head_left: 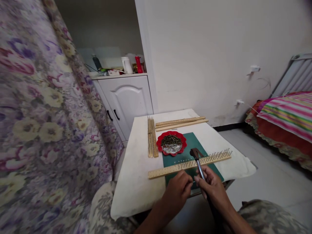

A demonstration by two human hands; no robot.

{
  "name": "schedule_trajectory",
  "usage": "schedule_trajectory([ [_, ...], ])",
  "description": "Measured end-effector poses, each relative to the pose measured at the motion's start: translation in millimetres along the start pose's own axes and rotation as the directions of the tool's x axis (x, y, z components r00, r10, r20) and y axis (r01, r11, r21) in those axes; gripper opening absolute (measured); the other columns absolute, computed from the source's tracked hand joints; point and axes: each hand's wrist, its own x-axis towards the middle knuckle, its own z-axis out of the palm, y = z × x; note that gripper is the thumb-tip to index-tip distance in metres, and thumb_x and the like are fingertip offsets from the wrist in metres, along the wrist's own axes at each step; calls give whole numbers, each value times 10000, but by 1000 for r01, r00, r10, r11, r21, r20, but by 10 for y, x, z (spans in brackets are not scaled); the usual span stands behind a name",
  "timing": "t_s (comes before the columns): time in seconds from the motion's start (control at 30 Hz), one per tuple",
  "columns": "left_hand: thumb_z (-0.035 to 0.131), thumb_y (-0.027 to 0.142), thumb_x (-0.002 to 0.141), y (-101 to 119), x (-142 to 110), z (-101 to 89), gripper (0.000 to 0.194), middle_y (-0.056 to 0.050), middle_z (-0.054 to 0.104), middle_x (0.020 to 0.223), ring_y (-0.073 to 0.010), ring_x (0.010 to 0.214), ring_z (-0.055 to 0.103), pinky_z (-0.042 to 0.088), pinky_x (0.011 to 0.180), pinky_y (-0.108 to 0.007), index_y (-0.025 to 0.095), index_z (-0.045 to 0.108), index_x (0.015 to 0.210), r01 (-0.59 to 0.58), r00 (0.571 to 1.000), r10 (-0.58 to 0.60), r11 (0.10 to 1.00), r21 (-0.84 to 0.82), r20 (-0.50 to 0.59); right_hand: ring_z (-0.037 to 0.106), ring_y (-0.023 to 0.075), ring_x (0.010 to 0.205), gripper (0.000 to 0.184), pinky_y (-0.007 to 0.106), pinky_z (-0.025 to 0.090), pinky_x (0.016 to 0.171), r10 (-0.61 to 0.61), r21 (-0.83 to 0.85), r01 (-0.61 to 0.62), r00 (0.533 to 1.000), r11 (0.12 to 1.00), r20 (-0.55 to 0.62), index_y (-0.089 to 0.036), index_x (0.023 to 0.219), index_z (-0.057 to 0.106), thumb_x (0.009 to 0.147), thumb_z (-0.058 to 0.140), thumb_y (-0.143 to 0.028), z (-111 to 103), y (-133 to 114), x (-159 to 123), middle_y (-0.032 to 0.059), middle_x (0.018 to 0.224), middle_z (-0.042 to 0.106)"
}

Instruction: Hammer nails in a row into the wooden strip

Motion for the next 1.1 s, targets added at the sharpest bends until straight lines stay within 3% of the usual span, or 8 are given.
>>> schedule_trajectory([
  [0.1,470,151,799,1,-1,12,100,-8,530,750,-111,703,483,355,629,-216,184,550,750,57,996,-62,996,-70,-63,274,8,298,207,134,221,288,4,13,-4,1000,1000,22,-214,850,479,782,626,-343,4,-15,-30,-110,547,449],
  [0.17,521,190,769,-6,2,54,66,7,528,687,-99,625,476,354,580,-214,176,556,714,140,978,-171,963,-231,-117,282,2,288,208,134,214,292,-3,37,1,999,999,33,-212,869,482,786,622,-341,14,-32,-44,-107,550,474],
  [0.33,618,270,682,1,10,233,129,38,538,512,-88,468,474,383,508,-216,156,560,700,277,881,-471,604,-747,-54,329,5,284,233,135,213,298,-23,99,22,1000,995,9,-217,890,486,770,641,-342,52,-50,-69,-92,573,537],
  [0.47,625,263,668,24,-11,311,140,5,594,550,-112,528,532,428,570,-243,135,581,704,219,860,-505,495,-841,-73,324,2,292,235,119,220,294,-21,122,24,1000,992,-20,-216,867,491,756,659,-338,87,-29,-79,-103,537,517],
  [0.6,584,295,726,-95,-61,173,155,6,583,585,-119,565,536,433,611,-254,140,581,740,203,856,-489,617,-760,-168,336,-4,297,205,117,238,297,-10,87,12,1000,996,-28,-221,889,494,789,624,-343,76,-20,-79,-79,593,576],
  [0.77,538,307,777,-443,-38,-137,176,0,555,702,-133,688,526,407,655,-243,166,581,681,229,849,-345,923,-310,-399,358,3,303,159,127,230,318,-4,53,6,1000,999,-26,-212,914,496,834,573,-326,-5,-30,-73,-66,577,589],
  [0.9,492,282,807,-594,54,-155,181,-9,555,743,-136,719,530,410,663,-243,175,593,701,242,891,-253,967,-77,-376,347,6,303,163,135,218,318,14,37,-14,1000,999,-6,-208,912,495,834,573,-328,-11,-26,-74,-68,568,579],
  [1.1,476,267,823,-639,110,-55,172,-3,555,759,-126,724,532,401,675,-237,185,589,723,252,915,-208,964,88,-347,342,12,298,168,141,218,318,26,30,-26,1000,999,6,-205,913,493,832,573,-329,4,-11,-78,-71,551,577],
])
